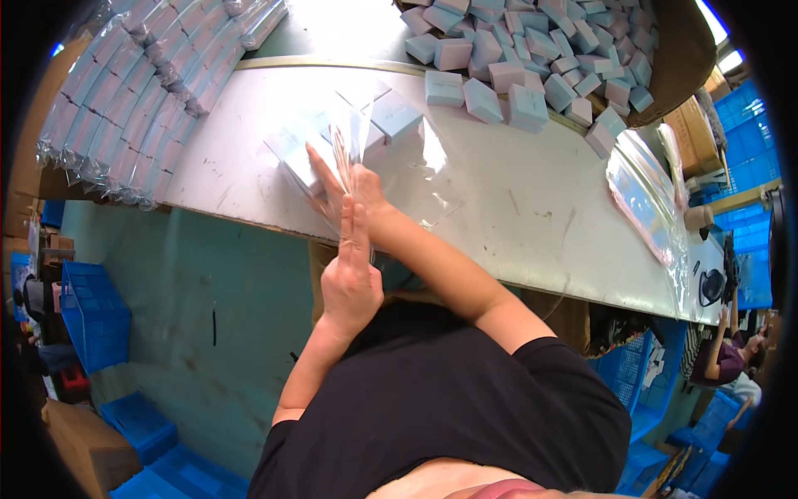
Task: Placing small light-blue boxes into clear plastic bags and stacking the finished packages.
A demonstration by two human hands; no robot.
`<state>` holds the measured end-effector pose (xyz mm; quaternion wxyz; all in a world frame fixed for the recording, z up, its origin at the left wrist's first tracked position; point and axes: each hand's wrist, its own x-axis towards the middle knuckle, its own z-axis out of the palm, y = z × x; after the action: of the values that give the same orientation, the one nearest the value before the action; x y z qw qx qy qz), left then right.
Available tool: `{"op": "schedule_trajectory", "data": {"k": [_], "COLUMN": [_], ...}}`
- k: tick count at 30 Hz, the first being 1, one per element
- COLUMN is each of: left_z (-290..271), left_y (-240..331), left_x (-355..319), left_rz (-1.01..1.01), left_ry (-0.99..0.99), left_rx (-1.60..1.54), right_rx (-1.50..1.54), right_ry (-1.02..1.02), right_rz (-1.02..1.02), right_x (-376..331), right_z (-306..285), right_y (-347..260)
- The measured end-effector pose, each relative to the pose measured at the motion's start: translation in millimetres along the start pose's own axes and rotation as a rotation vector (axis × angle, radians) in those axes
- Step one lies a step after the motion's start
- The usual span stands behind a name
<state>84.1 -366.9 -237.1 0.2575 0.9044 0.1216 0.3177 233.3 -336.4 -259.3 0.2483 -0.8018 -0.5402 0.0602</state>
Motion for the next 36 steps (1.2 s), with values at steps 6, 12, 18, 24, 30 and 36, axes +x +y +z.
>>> {"op": "schedule_trajectory", "data": {"k": [6,12,18,24,30,36], "left_z": [-14.0,-15.2,-6.0,-6.9,-5.7,-1.7], "left_y": [-28.3,-41.9,-39.2,-38.6,-37.7,-30.0], "left_x": [8.9,1.5,3.5,1.1,6.0,10.0], "left_rz": [-0.136,-0.179,-0.171,-0.226,-0.200,-0.229], "left_ry": [0.025,-0.039,0.005,0.007,-0.019,-0.061], "left_rx": [0.068,0.124,0.076,0.061,0.090,0.119], "right_rx": [0.090,-0.014,-0.283,-0.129,-0.020,-0.530], "right_ry": [0.205,0.720,0.620,0.476,0.994,0.596], "right_rz": [-0.301,0.063,0.516,0.375,0.395,1.103], "right_x": [-18.1,-76.2,-66.8,-111.6,-147.9,-150.6], "right_z": [-16.0,-129.4,-133.7,-141.1,-200.9,-235.5], "right_y": [27.6,182.4,292.5,277.6,359.1,417.0]}}
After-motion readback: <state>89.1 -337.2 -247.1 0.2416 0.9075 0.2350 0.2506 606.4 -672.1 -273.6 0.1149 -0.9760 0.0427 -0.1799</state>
